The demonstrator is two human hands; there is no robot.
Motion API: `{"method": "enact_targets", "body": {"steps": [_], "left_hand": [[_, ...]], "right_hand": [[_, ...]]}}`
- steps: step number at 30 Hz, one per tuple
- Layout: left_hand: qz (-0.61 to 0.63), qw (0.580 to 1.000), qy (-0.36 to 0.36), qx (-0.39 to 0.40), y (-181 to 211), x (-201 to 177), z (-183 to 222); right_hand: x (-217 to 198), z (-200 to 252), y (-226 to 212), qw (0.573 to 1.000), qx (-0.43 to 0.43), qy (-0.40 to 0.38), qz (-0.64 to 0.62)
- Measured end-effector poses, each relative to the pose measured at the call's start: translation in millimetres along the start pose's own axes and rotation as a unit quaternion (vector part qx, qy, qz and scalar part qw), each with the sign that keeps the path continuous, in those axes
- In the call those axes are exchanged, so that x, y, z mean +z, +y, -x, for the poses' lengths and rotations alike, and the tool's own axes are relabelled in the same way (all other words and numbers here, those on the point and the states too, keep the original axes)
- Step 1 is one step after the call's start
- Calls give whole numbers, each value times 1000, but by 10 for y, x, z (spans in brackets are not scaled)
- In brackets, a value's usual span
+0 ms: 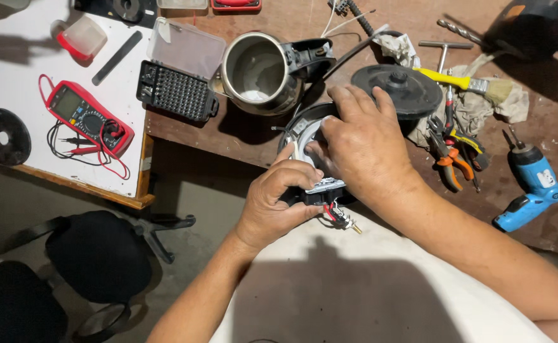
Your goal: The person disassembles the base of a kettle, uses a multimeter to test the internal electrical components, and then uses a screwdriver and a power drill to reassemble the parts at a workbench.
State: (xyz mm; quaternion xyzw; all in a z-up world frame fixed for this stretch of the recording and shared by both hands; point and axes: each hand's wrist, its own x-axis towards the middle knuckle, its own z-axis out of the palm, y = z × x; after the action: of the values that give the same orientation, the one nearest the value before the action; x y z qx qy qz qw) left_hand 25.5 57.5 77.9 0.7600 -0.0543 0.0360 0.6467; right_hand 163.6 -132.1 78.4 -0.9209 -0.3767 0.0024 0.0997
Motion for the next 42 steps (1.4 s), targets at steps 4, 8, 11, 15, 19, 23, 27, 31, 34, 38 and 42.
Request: {"method": "enact_targets", "body": {"steps": [4, 8, 11, 15, 19, 23, 27, 31, 34, 38, 42], "left_hand": [[5, 1000, 9, 13, -12, -1, -3], [-8, 999, 26, 34, 13, -29, 21], [11, 999, 41, 33, 40, -16, 45], [121, 991, 43, -22, -24, 16, 54], [159, 985, 47, -42, -208, 104, 36], [219, 970, 95, -46, -324, 193, -41], [280, 951, 103, -85, -270, 238, -126], [298, 945, 103, -87, -261, 270, -198], [302, 943, 108, -94, -228, 299, -232], [290, 947, 106, -93, -189, 338, -254], [283, 948, 107, -95, -170, 351, -286]], "right_hand": [[83, -71, 21, 1000, 0, 28, 10], [70, -65, 114, 999, -26, 38, 7], [18, -60, 215, 998, -43, 15, -32], [-122, -111, 417, 971, -11, -28, -237], [-166, 6, 552, 947, 27, -32, -318], [-73, 161, 655, 936, 91, 28, -339], [-130, 311, 684, 970, 38, 33, -237], [-110, 367, 669, 985, 3, 35, -171], [8, 359, 760, 990, -29, 50, -127], [93, 337, 840, 991, -47, 57, -108], [111, 326, 858, 991, -56, 64, -103]]}}
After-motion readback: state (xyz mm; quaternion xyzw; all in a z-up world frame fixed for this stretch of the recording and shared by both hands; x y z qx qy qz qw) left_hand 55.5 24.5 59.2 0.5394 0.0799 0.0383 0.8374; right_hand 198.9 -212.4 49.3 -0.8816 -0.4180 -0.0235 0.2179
